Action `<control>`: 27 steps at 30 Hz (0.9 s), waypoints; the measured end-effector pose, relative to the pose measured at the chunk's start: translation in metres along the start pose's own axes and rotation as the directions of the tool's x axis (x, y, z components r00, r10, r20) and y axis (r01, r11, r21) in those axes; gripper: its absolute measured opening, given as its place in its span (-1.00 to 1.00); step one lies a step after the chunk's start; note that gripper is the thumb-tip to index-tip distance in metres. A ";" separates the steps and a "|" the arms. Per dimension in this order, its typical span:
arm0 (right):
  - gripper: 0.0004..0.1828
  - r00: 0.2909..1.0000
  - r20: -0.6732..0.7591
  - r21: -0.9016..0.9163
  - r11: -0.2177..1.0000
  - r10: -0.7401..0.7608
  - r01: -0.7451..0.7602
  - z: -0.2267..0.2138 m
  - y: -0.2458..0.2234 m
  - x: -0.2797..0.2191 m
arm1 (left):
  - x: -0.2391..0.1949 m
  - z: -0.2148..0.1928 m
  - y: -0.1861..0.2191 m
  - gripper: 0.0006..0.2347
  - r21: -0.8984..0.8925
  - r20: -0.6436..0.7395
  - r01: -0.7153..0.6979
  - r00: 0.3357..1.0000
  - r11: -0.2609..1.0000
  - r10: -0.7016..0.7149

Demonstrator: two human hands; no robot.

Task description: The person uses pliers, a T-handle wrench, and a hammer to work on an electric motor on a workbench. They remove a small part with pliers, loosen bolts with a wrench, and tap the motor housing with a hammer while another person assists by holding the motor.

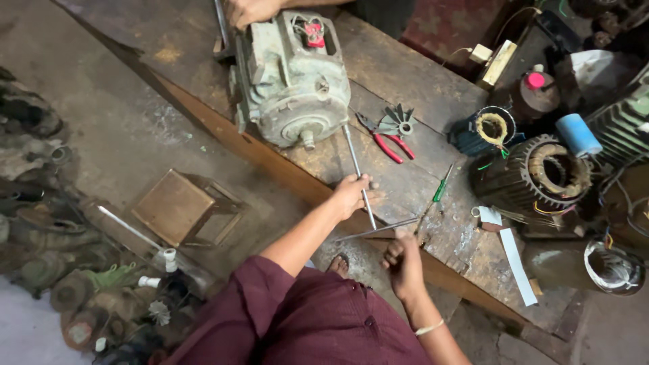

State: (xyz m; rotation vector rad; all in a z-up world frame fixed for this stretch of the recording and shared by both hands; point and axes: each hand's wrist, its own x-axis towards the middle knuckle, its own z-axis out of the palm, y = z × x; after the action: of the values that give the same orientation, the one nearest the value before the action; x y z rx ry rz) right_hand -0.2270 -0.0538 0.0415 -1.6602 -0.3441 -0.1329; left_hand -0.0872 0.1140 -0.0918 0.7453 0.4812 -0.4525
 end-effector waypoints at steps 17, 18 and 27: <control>-0.27 0.630 0.489 0.560 0.337 0.603 -0.757 0.024 0.010 -0.003 | 0.005 0.008 -0.010 -0.83 -0.035 -0.046 0.003 0.999 0.999 -0.005; -0.35 0.621 0.577 0.600 0.240 0.530 -0.763 0.020 0.021 0.004 | 0.009 0.009 -0.006 -0.84 -0.050 -0.035 0.001 0.999 0.999 -0.003; -0.59 0.677 0.284 0.730 0.304 0.679 -0.612 -0.007 0.045 0.007 | 0.017 -0.002 -0.008 -0.83 -0.084 -0.017 -0.010 1.000 0.996 0.009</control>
State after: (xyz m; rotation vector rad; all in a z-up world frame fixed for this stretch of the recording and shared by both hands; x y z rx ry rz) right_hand -0.2055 -0.0633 0.0015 -0.7590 0.3565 0.5296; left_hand -0.0782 0.1065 -0.1073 0.6702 0.5089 -0.4148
